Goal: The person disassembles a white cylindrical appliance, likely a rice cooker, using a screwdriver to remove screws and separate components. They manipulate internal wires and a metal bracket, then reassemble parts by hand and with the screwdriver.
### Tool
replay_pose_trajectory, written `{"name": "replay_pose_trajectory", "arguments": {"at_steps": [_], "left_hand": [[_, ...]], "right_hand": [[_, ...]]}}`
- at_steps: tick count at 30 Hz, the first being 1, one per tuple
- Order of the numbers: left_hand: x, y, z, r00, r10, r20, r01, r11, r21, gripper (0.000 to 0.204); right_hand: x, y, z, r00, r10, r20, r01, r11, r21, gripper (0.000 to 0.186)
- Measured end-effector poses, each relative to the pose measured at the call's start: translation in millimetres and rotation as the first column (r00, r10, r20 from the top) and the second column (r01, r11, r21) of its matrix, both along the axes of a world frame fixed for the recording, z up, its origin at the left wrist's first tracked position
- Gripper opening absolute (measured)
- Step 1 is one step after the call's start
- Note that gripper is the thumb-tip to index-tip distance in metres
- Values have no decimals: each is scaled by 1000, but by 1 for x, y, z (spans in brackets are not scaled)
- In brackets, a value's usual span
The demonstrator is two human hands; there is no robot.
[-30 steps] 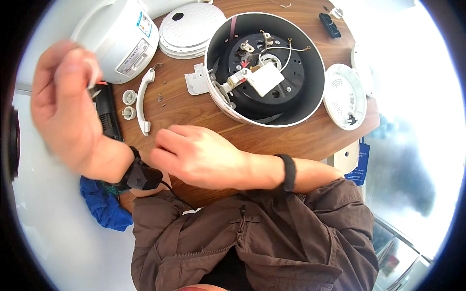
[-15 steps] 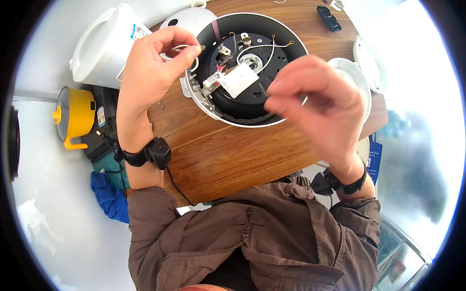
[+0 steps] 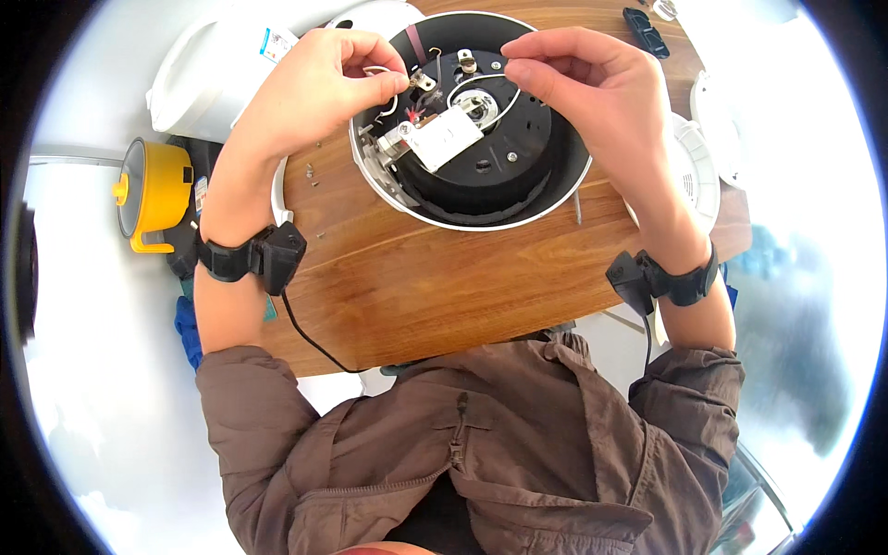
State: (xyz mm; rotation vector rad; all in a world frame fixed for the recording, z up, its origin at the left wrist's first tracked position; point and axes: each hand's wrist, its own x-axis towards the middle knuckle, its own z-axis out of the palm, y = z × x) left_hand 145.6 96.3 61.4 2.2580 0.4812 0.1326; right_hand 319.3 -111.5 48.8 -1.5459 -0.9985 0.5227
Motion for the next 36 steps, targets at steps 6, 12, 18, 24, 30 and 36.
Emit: {"name": "replay_pose_trajectory", "arguments": {"at_steps": [6, 12, 18, 24, 30, 36], "left_hand": [[8, -9, 24, 990, 60, -129, -63, 998, -21, 16], [7, -21, 33, 959, 284, 12, -280, 949, -147, 15], [-12, -57, 25, 836, 290, 466, -352, 935, 50, 13], [-25, -72, 16, 734, 311, 604, -300, 946, -122, 11], [-29, -73, 16, 721, 207, 662, -209, 975, -77, 11], [-33, -69, 12, 704, 87, 705, -168, 985, 46, 12]], "right_hand": [[23, 16, -11, 946, 103, 307, -67, 990, -125, 14], [30, 33, -4, 965, 188, 183, -204, 976, 72, 12], [-2, 27, 6, 963, 212, 165, -246, 942, 228, 15], [-16, 25, 3, 942, 258, 216, -319, 889, 329, 21], [-21, 25, 2, 946, 244, 215, -308, 887, 346, 21], [-26, 22, 0, 956, 271, 108, -292, 875, 387, 21]]}}
